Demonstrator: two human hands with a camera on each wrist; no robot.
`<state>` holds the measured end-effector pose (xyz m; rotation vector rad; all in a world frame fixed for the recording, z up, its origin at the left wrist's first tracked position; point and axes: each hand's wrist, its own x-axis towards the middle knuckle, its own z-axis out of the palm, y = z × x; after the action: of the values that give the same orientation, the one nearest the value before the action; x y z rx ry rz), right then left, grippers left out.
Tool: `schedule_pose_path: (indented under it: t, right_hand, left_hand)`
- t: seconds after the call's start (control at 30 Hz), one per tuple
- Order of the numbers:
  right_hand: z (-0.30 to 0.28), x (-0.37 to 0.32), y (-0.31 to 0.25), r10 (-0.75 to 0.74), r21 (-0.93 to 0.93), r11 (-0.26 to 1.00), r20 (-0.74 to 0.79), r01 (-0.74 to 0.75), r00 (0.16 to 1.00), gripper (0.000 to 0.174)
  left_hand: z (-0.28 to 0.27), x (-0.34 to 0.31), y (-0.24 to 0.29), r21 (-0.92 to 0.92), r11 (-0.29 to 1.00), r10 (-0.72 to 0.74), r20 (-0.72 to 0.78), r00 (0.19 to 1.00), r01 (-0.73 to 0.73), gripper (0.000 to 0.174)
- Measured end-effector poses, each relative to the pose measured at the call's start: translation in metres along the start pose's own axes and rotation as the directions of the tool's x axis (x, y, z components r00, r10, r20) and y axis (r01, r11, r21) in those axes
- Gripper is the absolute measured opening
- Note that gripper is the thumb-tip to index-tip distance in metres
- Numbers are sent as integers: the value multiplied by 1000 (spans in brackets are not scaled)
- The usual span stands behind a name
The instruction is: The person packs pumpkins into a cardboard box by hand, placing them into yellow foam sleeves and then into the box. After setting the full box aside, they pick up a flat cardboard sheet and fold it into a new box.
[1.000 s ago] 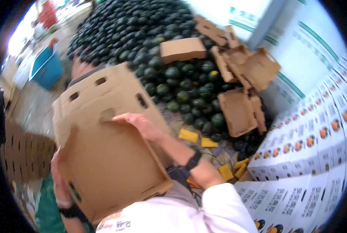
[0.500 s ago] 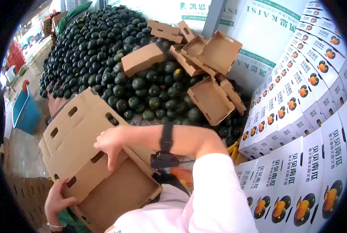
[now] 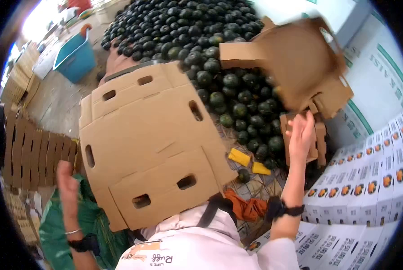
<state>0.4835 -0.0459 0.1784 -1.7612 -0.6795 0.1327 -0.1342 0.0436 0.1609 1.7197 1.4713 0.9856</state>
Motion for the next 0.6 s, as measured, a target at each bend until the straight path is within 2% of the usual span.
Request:
schedule_pose_path:
  t: [0.03,0.07,0.1,0.13,0.17,0.2,0.23,0.27,0.3,0.33,0.37,0.4,0.43,0.5,0.53,0.6]
  right_hand:
    - [12,3,51,-104,-57,991,249,122,963,59]
    - [33,-15,61,9,-62,998,434,20,901,72]
    - [54,-33,70,122,-106,992,597,-73,793,85]
    - [77,-53,64,171,-213,976,633,-42,756,97]
    - [93,-62,62,172,-223,975,723,-9,669,101]
    - [109,-71,61,171,-225,974,803,26,571,104]
    - [112,-82,20,109,-167,983,859,72,500,97]
    - [107,-86,-6,126,-241,959,833,149,538,95]
    - [113,-93,-21,127,-294,929,823,224,553,92]
    - [117,-99,-18,-49,-278,844,811,458,582,90]
    - [119,-109,-13,-234,-262,704,792,660,564,88]
    - [123,-117,-11,-414,-256,519,760,816,502,87]
    - [126,-124,-25,-444,-268,411,776,871,448,84]
    - [126,-140,-60,-497,-296,180,795,938,346,78]
    - [130,-144,-64,-520,-212,128,817,969,248,69]
    - [151,-148,-43,-502,-40,155,857,987,114,68]
  left_hand:
    - [18,-15,-18,78,994,-77,36,996,74,72]
    - [45,-22,-19,-270,948,-149,87,985,167,79]
    - [62,-26,-18,-261,930,-239,102,966,258,86]
    - [70,-28,-13,-345,913,-197,94,976,218,87]
    - [80,-30,-9,-432,884,-156,84,984,177,89]
    - [82,-32,0,-413,896,-146,76,986,165,89]
    - [79,-33,16,-392,908,-136,62,989,149,90]
    - [78,-33,28,-367,920,-129,39,991,134,91]
    - [77,-35,37,-80,997,-7,48,999,11,89]
    - [83,-34,50,211,970,105,101,989,-124,88]
    - [88,-32,62,479,841,183,186,965,-252,87]
    - [102,-29,73,509,799,223,246,943,-321,84]
    - [114,-26,76,533,751,256,308,916,-389,82]
    - [122,-14,65,553,722,236,368,899,-416,77]
    - [122,-10,60,560,708,226,396,890,-429,74]
    - [113,-3,55,553,667,242,474,847,-499,69]
